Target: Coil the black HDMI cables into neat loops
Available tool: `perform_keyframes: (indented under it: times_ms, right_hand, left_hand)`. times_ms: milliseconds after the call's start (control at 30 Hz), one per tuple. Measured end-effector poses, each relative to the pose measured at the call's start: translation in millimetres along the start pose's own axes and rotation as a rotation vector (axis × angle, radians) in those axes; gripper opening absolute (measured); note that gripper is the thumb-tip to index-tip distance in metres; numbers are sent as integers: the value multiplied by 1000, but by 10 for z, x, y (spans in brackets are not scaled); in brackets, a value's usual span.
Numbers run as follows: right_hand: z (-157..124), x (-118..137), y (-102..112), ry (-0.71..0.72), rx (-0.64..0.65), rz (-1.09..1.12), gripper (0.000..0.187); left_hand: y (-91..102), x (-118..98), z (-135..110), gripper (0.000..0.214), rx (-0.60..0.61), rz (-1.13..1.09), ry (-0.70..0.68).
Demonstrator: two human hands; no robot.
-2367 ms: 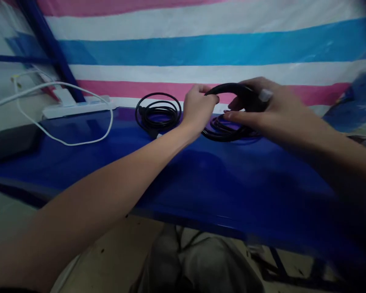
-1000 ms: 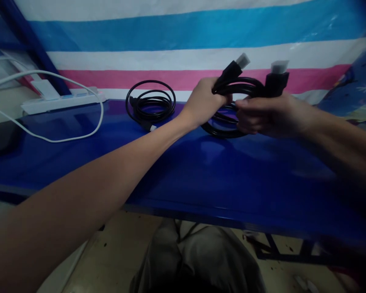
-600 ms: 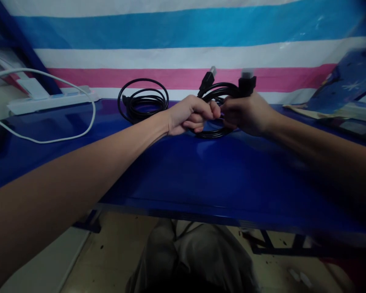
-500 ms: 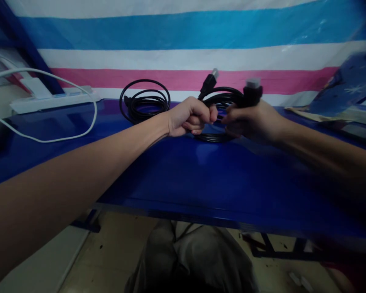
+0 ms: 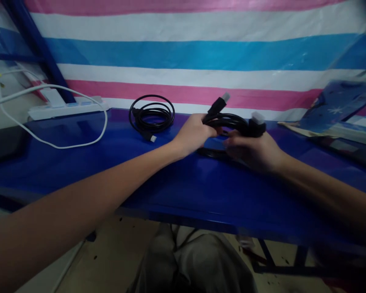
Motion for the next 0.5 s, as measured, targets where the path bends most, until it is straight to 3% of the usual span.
perform_keyframes:
  times_ms: [100,167,233,300,333,433,500]
  right_hand:
    - [-42,74,-180,-116,7,141,37]
    - [71,168,-365,-163,5,177,36]
    - [329,252,-596,-173,24,167,26]
    - [708,322,-867,-95,103,147,20]
    - [916,320,-981,-60,129,120,18]
    - [1502,132,-1109,-99,46,-91,14]
    - [1803,20,-1152,-122,46,-153,15]
  left_hand:
    - [53,-133,-208,8,-42,18,101]
    - [263,-211,-317,4,-116,38,187]
    - [632,-340,-353,3,-232,190,175]
    - [1113,-522,-326,6,-432,518,66]
    - [1316,-563,-276,8,-474,684,45]
    - [1877,-421,-52,19,-524,1069,262]
    - [2077,-315,121,29,-477,1284,337]
Point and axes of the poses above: each hand's wrist, its own z-axis towards the middle knuckle, its own y-axis out of the back of the hand, x = y × z, the point moved 7 cm from there along z, towards the middle knuckle, and after that the axes turned 6 degrees about y, right-handed, at the moved point
